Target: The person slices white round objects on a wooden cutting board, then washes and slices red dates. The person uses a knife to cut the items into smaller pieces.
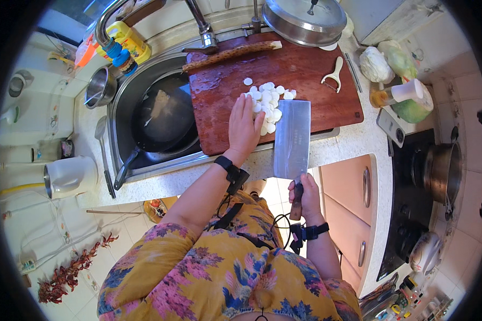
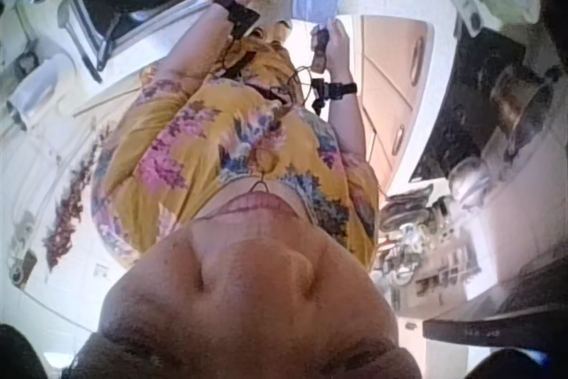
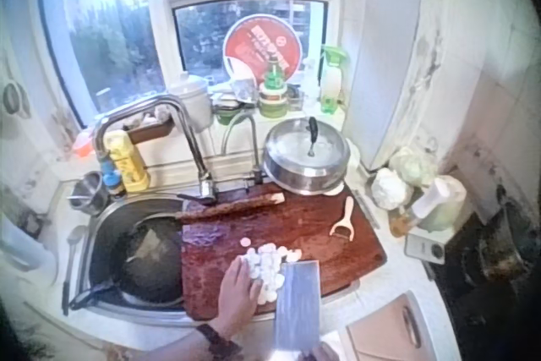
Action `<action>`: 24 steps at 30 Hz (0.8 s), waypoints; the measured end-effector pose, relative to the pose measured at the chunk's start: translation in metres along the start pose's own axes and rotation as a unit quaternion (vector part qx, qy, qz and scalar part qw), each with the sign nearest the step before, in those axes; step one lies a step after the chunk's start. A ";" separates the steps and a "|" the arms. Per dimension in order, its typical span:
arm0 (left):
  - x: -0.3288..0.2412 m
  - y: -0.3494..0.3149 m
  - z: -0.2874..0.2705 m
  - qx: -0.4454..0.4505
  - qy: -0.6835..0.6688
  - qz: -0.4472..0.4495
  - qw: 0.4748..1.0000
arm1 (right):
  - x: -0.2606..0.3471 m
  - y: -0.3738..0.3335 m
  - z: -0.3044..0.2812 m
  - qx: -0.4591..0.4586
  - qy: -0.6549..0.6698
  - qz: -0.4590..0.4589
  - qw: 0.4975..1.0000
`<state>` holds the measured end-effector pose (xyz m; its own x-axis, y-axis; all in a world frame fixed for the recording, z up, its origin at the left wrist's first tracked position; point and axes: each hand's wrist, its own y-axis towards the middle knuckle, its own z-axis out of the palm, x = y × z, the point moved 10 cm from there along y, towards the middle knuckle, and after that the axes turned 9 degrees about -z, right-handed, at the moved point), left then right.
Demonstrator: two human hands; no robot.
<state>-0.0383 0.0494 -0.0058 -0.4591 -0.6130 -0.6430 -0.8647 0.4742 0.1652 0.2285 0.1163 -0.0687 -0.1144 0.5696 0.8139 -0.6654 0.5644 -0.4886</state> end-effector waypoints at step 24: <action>-0.015 0.005 -0.012 -0.063 -0.137 -0.021 0.988 | -0.012 0.018 0.067 0.113 -0.014 0.046 0.992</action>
<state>-0.0384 0.0530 0.0135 -0.3650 -0.4284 -0.8266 -0.9084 0.3585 0.2153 0.1680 0.0796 -0.0657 -0.1997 0.5944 0.7790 -0.7996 0.3607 -0.4802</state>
